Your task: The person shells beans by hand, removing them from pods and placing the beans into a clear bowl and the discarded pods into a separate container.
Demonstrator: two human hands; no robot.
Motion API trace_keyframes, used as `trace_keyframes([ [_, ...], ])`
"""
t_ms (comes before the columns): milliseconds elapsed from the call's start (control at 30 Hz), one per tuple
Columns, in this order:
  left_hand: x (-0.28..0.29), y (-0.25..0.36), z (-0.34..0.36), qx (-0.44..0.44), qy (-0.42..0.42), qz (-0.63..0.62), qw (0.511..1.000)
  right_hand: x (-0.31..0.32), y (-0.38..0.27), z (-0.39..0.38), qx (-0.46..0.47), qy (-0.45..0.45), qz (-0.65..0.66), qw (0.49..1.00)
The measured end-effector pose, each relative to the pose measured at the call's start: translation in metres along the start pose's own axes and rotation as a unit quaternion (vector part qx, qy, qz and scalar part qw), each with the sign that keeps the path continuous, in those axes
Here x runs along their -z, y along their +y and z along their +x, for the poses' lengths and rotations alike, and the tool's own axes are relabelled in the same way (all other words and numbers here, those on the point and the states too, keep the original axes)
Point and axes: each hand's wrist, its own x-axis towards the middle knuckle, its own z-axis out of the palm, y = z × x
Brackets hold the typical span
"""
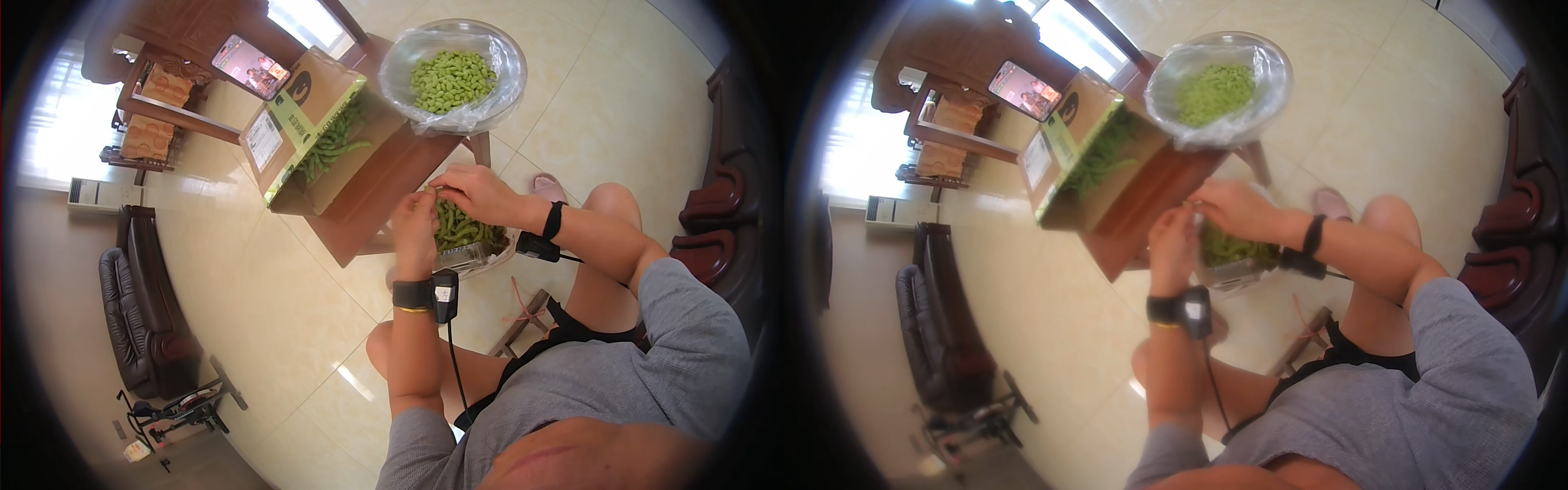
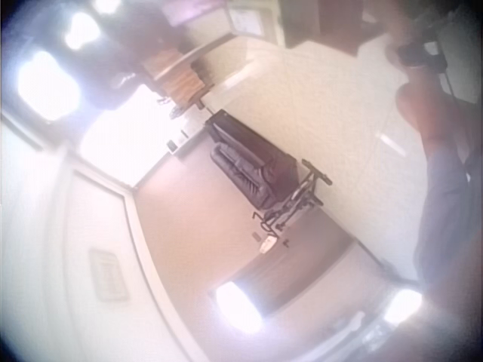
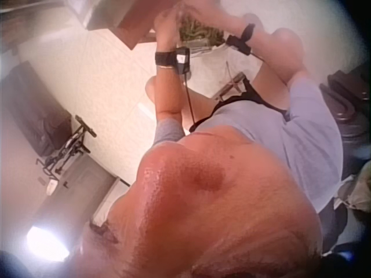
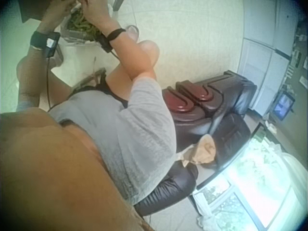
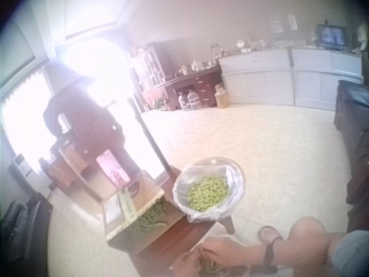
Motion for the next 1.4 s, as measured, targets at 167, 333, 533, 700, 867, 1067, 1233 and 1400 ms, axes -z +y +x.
trace_keyframes([
  [167, -0.014, 0.015, -0.011, 0.044, -0.034, -0.037, 0.998, 0.003, 0.001, 0.002, -0.037, -0.028, 0.054, 0.997],
  [333, -0.005, 0.016, -0.008, 0.087, -0.104, -0.072, 0.988, 0.009, 0.003, 0.005, -0.056, -0.067, 0.083, 0.993],
  [533, 0.005, 0.016, -0.003, 0.118, -0.209, -0.138, 0.961, 0.008, 0.007, 0.006, -0.078, -0.059, 0.147, 0.984],
  [700, -0.001, 0.024, -0.009, 0.106, -0.205, -0.116, 0.966, 0.011, 0.002, 0.008, -0.068, -0.051, 0.165, 0.983],
  [867, 0.003, 0.029, -0.010, 0.131, -0.254, -0.170, 0.943, 0.014, 0.000, 0.011, -0.090, -0.066, 0.178, 0.978],
  [1067, 0.004, 0.027, -0.010, 0.135, -0.232, -0.147, 0.952, 0.014, 0.005, 0.010, -0.023, -0.067, 0.126, 0.989],
  [1233, 0.003, 0.031, -0.011, 0.125, -0.223, -0.095, 0.962, 0.016, 0.004, 0.011, 0.009, -0.060, 0.110, 0.992],
  [1400, 0.002, 0.033, -0.014, 0.126, -0.214, -0.119, 0.961, 0.016, 0.002, 0.013, 0.012, -0.061, 0.117, 0.991],
])
